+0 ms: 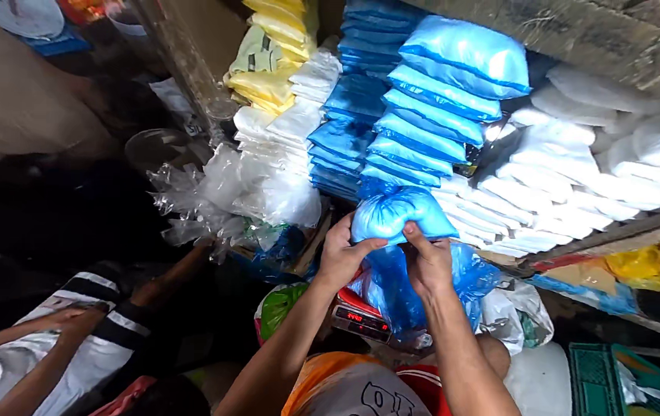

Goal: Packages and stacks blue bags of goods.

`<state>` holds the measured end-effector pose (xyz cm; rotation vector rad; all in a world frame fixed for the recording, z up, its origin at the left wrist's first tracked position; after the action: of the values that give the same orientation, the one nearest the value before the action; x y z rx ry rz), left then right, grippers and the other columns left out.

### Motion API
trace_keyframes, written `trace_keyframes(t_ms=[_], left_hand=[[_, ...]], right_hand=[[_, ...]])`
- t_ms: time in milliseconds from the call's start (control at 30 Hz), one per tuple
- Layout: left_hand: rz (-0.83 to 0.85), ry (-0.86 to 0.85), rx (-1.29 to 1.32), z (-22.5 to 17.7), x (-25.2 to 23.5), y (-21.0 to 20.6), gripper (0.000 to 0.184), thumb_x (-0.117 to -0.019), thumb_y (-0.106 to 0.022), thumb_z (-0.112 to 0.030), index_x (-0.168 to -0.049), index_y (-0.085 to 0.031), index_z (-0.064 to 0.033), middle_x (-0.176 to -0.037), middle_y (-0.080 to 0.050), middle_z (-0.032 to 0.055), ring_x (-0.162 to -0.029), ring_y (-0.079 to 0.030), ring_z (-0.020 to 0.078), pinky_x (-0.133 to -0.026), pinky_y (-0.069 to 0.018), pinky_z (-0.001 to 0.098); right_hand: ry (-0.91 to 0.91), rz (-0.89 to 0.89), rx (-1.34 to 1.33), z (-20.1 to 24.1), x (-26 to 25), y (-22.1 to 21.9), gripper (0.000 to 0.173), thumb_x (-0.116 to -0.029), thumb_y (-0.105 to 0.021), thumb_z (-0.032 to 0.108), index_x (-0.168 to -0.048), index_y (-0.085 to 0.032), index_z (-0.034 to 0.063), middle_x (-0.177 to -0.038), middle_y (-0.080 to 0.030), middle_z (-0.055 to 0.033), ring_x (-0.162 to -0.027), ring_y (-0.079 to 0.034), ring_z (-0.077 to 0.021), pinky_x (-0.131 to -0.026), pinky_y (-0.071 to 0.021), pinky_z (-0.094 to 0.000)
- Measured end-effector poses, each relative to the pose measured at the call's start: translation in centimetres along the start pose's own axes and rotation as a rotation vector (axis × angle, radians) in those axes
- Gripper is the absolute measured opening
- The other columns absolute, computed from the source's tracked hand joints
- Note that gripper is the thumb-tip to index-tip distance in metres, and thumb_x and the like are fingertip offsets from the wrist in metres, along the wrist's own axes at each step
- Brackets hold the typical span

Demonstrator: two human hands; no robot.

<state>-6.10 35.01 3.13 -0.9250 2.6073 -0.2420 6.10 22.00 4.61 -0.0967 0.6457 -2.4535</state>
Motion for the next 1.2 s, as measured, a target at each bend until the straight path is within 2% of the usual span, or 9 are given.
trace_keyframes(t_ms=[100, 333, 400, 500, 600, 733, 867, 1000, 1200], left_hand=[[0.028, 0.028, -0.097, -1.0, -0.3, 2.5, 0.054, -0.083, -0.083, -0.004, -0.132, -0.062, -0.003, -0.113, -0.074, 0.0113, -0.103, -0.073, 0.0234, -0.09, -0.0635, 0.0437], [0.041, 0.168, -0.172, -1.0, -1.1, 5.0, 0.039, -0.0818, -0.081, 0.0, -0.118, -0.067, -0.0029, -0.104, -0.075, 0.0108, -0.095, -0.074, 0.0211, -0.086, -0.0635, 0.0416], [0.057, 0.215, -0.18, -1.1, -1.3, 5.6, 0.038, -0.0813, -0.081, 0.0, -0.117, -0.068, -0.0024, -0.104, -0.075, 0.0116, -0.094, -0.074, 0.0217, -0.085, -0.0635, 0.0413], [0.11, 0.26, -0.258, -0.9, -1.4, 6.2, 0.039, -0.0801, -0.083, -0.002, -0.117, -0.069, -0.0033, -0.103, -0.076, 0.0102, -0.094, -0.074, 0.0204, -0.085, -0.0641, 0.0406], [0.159, 0.269, -0.343, -0.8, -1.6, 6.5, 0.044, -0.0812, -0.084, -0.009, -0.121, -0.067, -0.0061, -0.105, -0.076, 0.0079, -0.096, -0.074, 0.0184, -0.086, -0.0636, 0.0394], [0.266, 0.279, -0.321, -1.7, -1.8, 6.6, 0.077, -0.0787, -0.088, -0.03, -0.145, -0.051, -0.0153, -0.125, -0.069, 0.0049, -0.113, -0.068, 0.017, -0.096, -0.0599, 0.0377], [0.161, 0.271, -0.351, -1.3, -2.8, 7.6, 0.06, -0.0774, -0.088, -0.026, -0.132, -0.065, -0.0149, -0.114, -0.074, 0.0054, -0.101, -0.073, 0.018, -0.086, -0.0635, 0.0399], [0.086, 0.347, -0.274, -0.5, -3.1, 8.5, 0.045, -0.0802, -0.086, -0.017, -0.12, -0.069, -0.0066, -0.106, -0.075, 0.0103, -0.095, -0.074, 0.0211, -0.085, -0.0638, 0.042], [0.043, 0.433, -0.265, -0.7, -3.8, 9.2, 0.043, -0.0829, -0.085, -0.018, -0.122, -0.069, -0.0076, -0.107, -0.076, 0.0089, -0.095, -0.074, 0.0204, -0.084, -0.0632, 0.0406]], right_hand=[[-0.081, 0.143, 0.185, 1.1, -0.4, 0.9, 0.06, -0.0746, -0.09, 0.026, -0.126, -0.066, 0.0064, -0.115, -0.071, -0.0121, -0.102, -0.069, -0.0225, -0.091, -0.0592, -0.0436], [-0.096, 0.189, 0.447, 0.6, -1.2, 0.1, 0.03, -0.0808, -0.085, 0.007, -0.109, -0.074, 0.0017, -0.097, -0.075, -0.0124, -0.089, -0.072, -0.02, -0.083, -0.0613, -0.0397], [-0.15, 0.279, 0.535, 0.7, -1.4, -0.6, 0.041, -0.0801, -0.086, 0.011, -0.117, -0.071, 0.0036, -0.102, -0.075, -0.0112, -0.094, -0.072, -0.02, -0.085, -0.0618, -0.0387], [-0.232, 0.335, 0.662, -0.1, -1.7, -2.0, 0.072, -0.0677, -0.096, 0.022, -0.131, -0.062, 0.0122, -0.114, -0.072, -0.0062, -0.103, -0.071, -0.018, -0.09, -0.0624, -0.0392], [-0.249, 0.256, 0.572, -1.2, -2.1, -2.3, 0.062, -0.0641, -0.097, 0.014, -0.12, -0.07, 0.0081, -0.107, -0.075, -0.0099, -0.097, -0.073, -0.0212, -0.086, -0.0635, -0.042], [-0.269, 0.174, 0.467, -2.9, -2.3, -2.3, 0.049, -0.0648, -0.095, 0.009, -0.109, -0.074, 0.0046, -0.1, -0.075, -0.0127, -0.091, -0.073, -0.0229, -0.082, -0.0635, -0.0434], [-0.267, 0.181, 0.477, -3.9, -2.5, -2.9, 0.051, -0.0653, -0.096, 0.009, -0.112, -0.074, 0.0053, -0.102, -0.076, -0.012, -0.093, -0.074, -0.0231, -0.085, -0.0637, -0.0433], [-0.391, 0.352, 0.479, -3.7, -3.0, -4.1, 0.066, -0.07, -0.093, 0.017, -0.129, -0.065, 0.0118, -0.116, -0.072, -0.0107, -0.105, -0.07, -0.0232, -0.092, -0.0614, -0.0433], [-0.444, 0.175, 0.338, -5.9, -4.3, -4.6, 0.047, -0.0722, -0.091, 0.013, -0.115, -0.073, 0.0059, -0.104, -0.075, -0.0163, -0.093, -0.073, -0.0268, -0.084, -0.0624, -0.0464]])
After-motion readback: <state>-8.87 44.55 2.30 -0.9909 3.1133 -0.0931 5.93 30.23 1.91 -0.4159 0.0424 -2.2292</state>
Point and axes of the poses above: each hand's wrist, its own x-axis away from the middle knuckle, its own y-axis out of the back of the hand, z = x × y, the point moved 5 cm from there along -x, towards the middle knuckle
